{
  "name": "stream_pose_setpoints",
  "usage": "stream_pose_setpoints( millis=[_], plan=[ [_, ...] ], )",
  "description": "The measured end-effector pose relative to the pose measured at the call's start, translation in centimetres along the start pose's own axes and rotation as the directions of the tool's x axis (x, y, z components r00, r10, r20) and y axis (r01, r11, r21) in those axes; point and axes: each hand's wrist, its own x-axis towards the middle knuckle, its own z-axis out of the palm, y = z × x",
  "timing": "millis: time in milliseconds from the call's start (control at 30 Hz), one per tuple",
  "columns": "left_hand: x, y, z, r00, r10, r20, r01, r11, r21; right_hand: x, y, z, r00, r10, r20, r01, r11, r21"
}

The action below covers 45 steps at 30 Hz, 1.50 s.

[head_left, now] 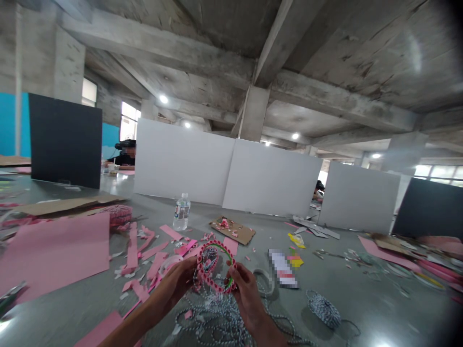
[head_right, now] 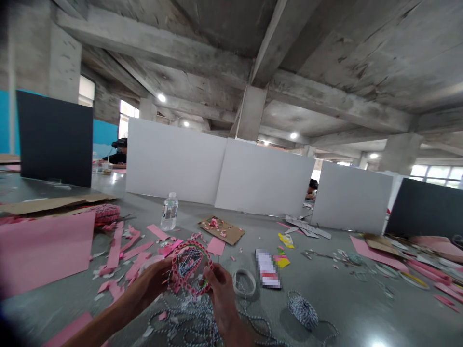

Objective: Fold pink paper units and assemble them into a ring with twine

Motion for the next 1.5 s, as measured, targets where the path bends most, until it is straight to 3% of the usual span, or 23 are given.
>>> stream_pose_setpoints(
  millis=[200,300,367,467,633,733,833,1033,1200,1367,1500],
  plan=[
    [0.5,-0.5,-0.6,0.995,0.095,-0.04,-0.085,0.975,0.205,-0.2,-0.3,0.7,0.99,-0.122,-0.065,0.113,0.984,-0.137],
    [0.7,-0.7,-0.8,0.985,0.166,-0.05,-0.141,0.933,0.331,-0.7,-1.3,0.5,0.947,-0.292,-0.138,0.244,0.927,-0.285],
    [0.6,-0.6,-0.6,0.972,0.233,-0.017,-0.205,0.884,0.42,-1.2,-2.0,0.2,0.865,-0.483,-0.133,0.37,0.795,-0.481],
    [0.0,-0.3,0.2,0.959,0.281,0.036,-0.258,0.814,0.52,-1.9,-2.8,0.1,0.752,-0.656,0.066,0.497,0.498,-0.711],
    [-0.7,-0.7,0.9,0.964,0.217,0.155,-0.267,0.785,0.559,-2.1,-2.5,0.9,0.665,-0.649,0.368,0.625,0.214,-0.751],
    [-0.7,-1.3,0.7,0.948,0.214,0.235,-0.312,0.766,0.562,-1.9,-2.3,1.3,0.604,-0.664,0.442,0.655,0.097,-0.749],
    [-0.9,-1.6,0.7,0.949,0.2,0.244,-0.307,0.764,0.568,-1.9,-2.3,1.2,0.567,-0.685,0.458,0.661,0.047,-0.749],
    [-1.2,-1.0,1.6,0.965,0.214,0.151,-0.261,0.81,0.524,-1.9,-2.8,1.0,0.518,-0.694,0.499,0.675,-0.027,-0.738],
    [-1.1,-0.1,1.8,0.973,0.202,0.111,-0.228,0.775,0.589,-1.7,-2.9,0.9,0.408,-0.695,0.593,0.687,-0.194,-0.7],
    [-1.2,0.0,1.6,0.982,0.169,0.087,-0.185,0.743,0.643,-2.2,-3.0,1.3,0.377,-0.689,0.618,0.683,-0.244,-0.689],
    [-1.2,-0.1,1.6,0.978,0.193,0.079,-0.198,0.738,0.645,-2.3,-3.1,1.4,0.387,-0.675,0.628,0.69,-0.24,-0.683]
  ],
)
